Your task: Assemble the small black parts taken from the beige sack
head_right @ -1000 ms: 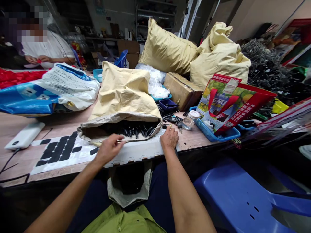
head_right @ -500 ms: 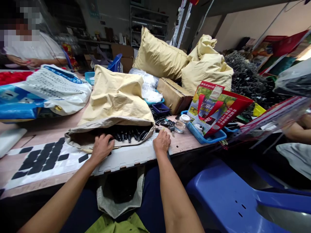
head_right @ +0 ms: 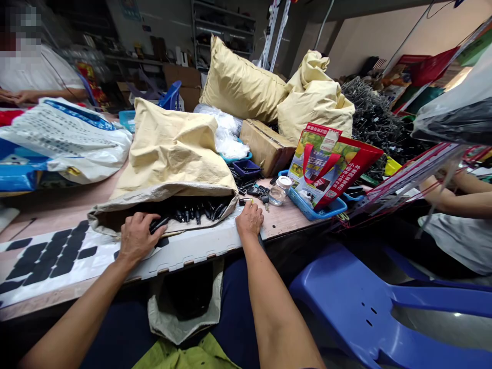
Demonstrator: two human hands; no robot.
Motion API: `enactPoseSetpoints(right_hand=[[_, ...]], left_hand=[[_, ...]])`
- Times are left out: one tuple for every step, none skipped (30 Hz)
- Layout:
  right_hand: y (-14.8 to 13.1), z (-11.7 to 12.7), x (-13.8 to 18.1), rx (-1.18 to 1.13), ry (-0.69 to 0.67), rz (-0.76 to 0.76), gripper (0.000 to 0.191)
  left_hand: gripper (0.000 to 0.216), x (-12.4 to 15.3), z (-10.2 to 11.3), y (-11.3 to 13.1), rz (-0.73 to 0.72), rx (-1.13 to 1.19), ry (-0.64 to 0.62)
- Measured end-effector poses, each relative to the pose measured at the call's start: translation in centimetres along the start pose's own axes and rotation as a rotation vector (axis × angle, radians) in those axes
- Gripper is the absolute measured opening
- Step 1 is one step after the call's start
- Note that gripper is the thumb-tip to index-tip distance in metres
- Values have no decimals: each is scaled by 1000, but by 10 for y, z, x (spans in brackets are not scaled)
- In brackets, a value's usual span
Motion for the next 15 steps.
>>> enactPoseSetpoints(right_hand=[[0,1,0,-2,4,0,36],[0,2,0,-5,8,1,36],[0,2,0,-7,11,1,36],[0,3,0,-9,12,0,36],[0,2,0,-10,14,-1,36],[0,2,0,-10,15,-1,36],[0,2,0,-9,16,1,36],[0,1,0,-9,17,2,36],[0,0,0,-8,17,4,37],[0,0,0,-9,16,5,37],[0,-1,0,-9,15,7,37],[0,-1,-1,-9,13,7,37],[0,-1,-1,-9,11,7,36],[0,-1,-1,-8,12,7,35],[0,-1,-1,-7,11,8,35]], left_hand=[[34,1,-1,-2,19,-12,-7],[32,1,-1,-2,23,-12,-12],[30,2,-1,-1,14,-1,-12],[28,3,1,1,1,17,-5],[26,4,4,3,-9,39,11],[26,6,7,6,-15,66,32],[26,8,11,11,-18,100,54],[26,11,15,17,-25,143,72],[27,14,17,25,-45,192,79],[27,17,18,37,-83,241,66],[26,20,16,50,-135,283,33],[25,24,12,64,-193,310,-13],[23,28,7,77,-243,321,-62],[21,31,2,88,-275,320,-101],[19,34,-4,95,-290,312,-129]])
Point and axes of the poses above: each hand's wrist, its own x-axis away from the middle knuckle, its own z-axis out of the back of the hand, y = z × x, the point moved 8 cm from there along -x, towards the middle knuckle, and after that the axes turned 5 degrees about y, right-handed, at the moved point
